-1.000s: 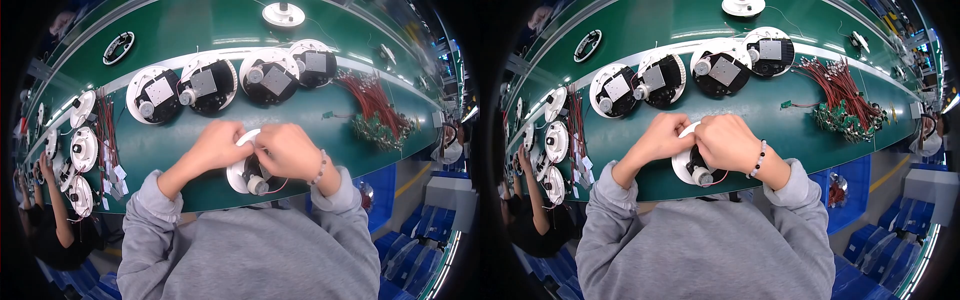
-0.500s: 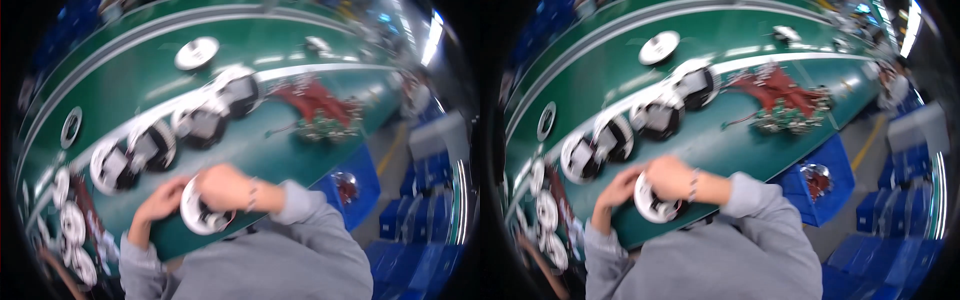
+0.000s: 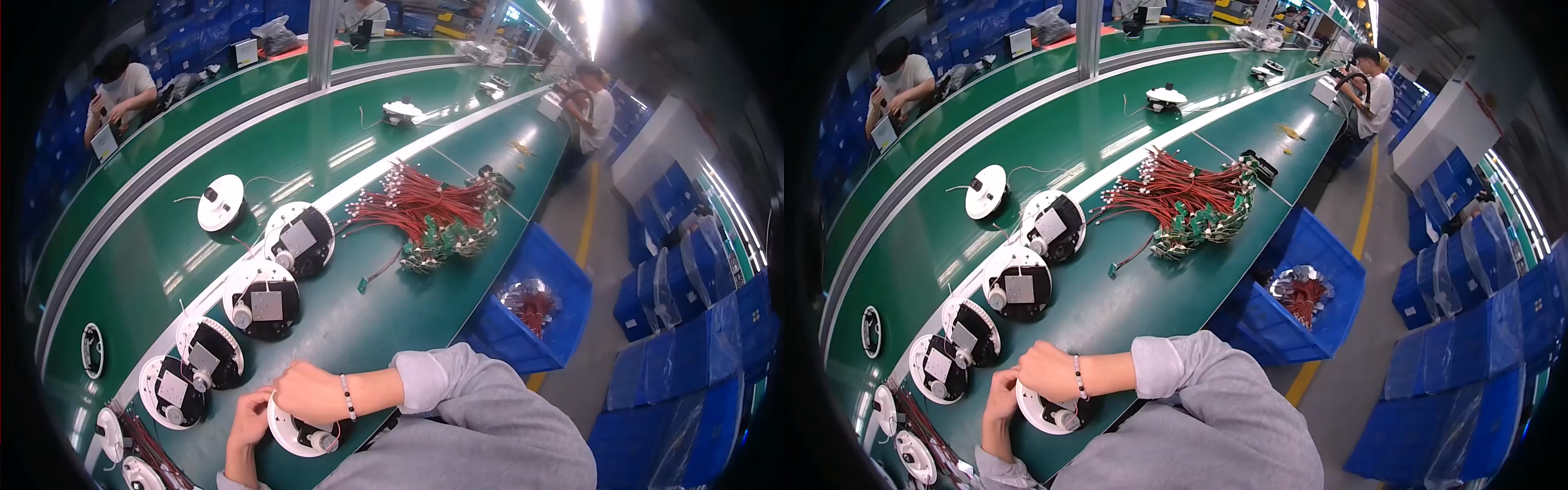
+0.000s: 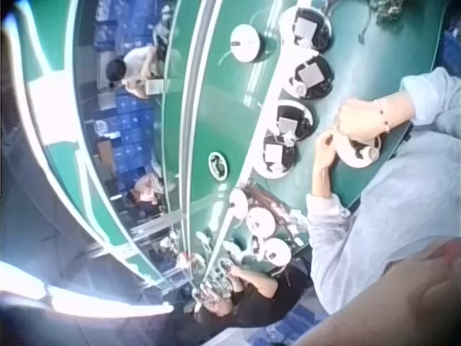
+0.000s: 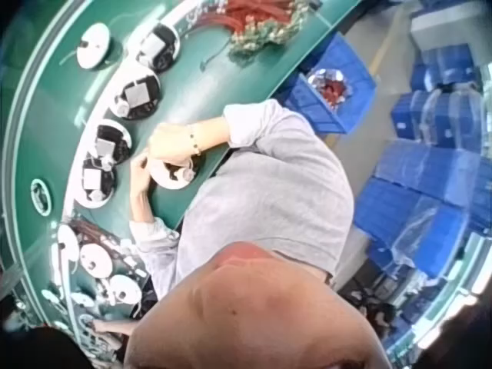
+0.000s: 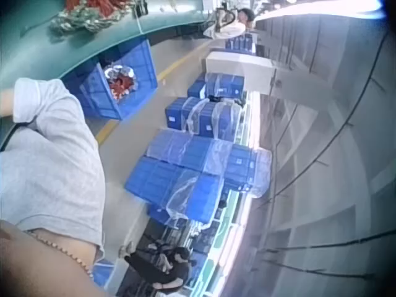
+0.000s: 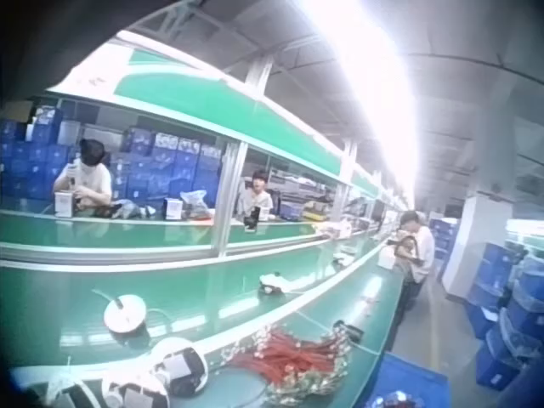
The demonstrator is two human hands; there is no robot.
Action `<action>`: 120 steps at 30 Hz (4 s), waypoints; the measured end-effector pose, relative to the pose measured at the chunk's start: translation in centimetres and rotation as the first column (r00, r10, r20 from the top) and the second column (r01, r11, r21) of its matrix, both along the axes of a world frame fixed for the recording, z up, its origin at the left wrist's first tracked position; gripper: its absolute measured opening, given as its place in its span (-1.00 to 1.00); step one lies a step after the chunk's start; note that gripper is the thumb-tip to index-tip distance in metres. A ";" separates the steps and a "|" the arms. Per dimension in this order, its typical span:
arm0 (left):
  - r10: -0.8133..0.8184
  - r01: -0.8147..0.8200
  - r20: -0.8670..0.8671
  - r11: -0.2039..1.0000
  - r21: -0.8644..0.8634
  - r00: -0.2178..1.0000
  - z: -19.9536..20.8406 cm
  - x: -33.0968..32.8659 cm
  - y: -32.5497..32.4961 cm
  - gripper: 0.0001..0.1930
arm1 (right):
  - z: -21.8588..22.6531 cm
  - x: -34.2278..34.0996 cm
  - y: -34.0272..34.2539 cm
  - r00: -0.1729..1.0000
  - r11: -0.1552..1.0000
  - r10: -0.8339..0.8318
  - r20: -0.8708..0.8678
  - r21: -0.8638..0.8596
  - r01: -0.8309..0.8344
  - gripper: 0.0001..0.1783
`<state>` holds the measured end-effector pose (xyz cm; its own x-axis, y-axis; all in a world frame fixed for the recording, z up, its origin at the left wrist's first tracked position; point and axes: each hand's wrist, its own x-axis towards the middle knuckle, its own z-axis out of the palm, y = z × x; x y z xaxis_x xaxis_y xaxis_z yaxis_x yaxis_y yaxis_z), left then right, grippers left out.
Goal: Manually assemble plastic components and internal wiring for electronic devices on a production line.
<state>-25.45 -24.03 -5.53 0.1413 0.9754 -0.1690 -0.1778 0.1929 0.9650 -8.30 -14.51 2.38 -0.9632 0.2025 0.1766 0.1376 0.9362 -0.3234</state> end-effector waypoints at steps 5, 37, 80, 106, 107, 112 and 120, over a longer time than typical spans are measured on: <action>-0.017 0.018 0.077 1.000 -0.006 0.997 1.0 0.4 -0.3 -0.81 | 2.1 0.0 -0.1 0.997 0.994 0.045 0.059 -0.098 -0.040 -0.92; 0.220 -0.207 -0.488 0.975 0.081 0.845 4.0 -0.1 -1.3 -0.96 | -3.5 -0.1 2.5 0.974 0.251 -0.220 0.050 -0.962 0.106 -0.39; 0.225 -0.254 -0.331 0.966 -0.044 0.916 7.5 3.6 -1.4 -0.78 | -0.2 -2.7 2.9 0.980 0.637 -0.089 -0.176 -0.767 -0.080 -0.86; 0.221 -0.245 -0.138 0.949 -0.196 0.965 6.4 3.4 -1.6 -0.74 | 2.0 3.0 1.3 0.999 0.903 -0.031 -0.024 -0.429 0.018 -0.93; 0.222 -0.247 -0.141 0.950 -0.192 0.965 6.4 3.4 -1.6 -0.74 | 2.0 3.0 1.5 0.999 0.868 -0.030 0.011 -0.495 0.031 -0.93; 0.225 -0.246 -0.131 0.953 -0.176 0.966 6.5 3.4 -1.6 -0.74 | 1.3 2.6 2.0 0.998 0.859 -0.041 -0.044 -0.512 0.013 -0.93; 0.176 -0.213 -0.187 0.956 -0.201 0.966 6.6 3.2 -1.4 -0.75 | 1.2 2.4 1.7 0.992 0.926 -0.043 -0.122 -0.379 -0.007 -0.89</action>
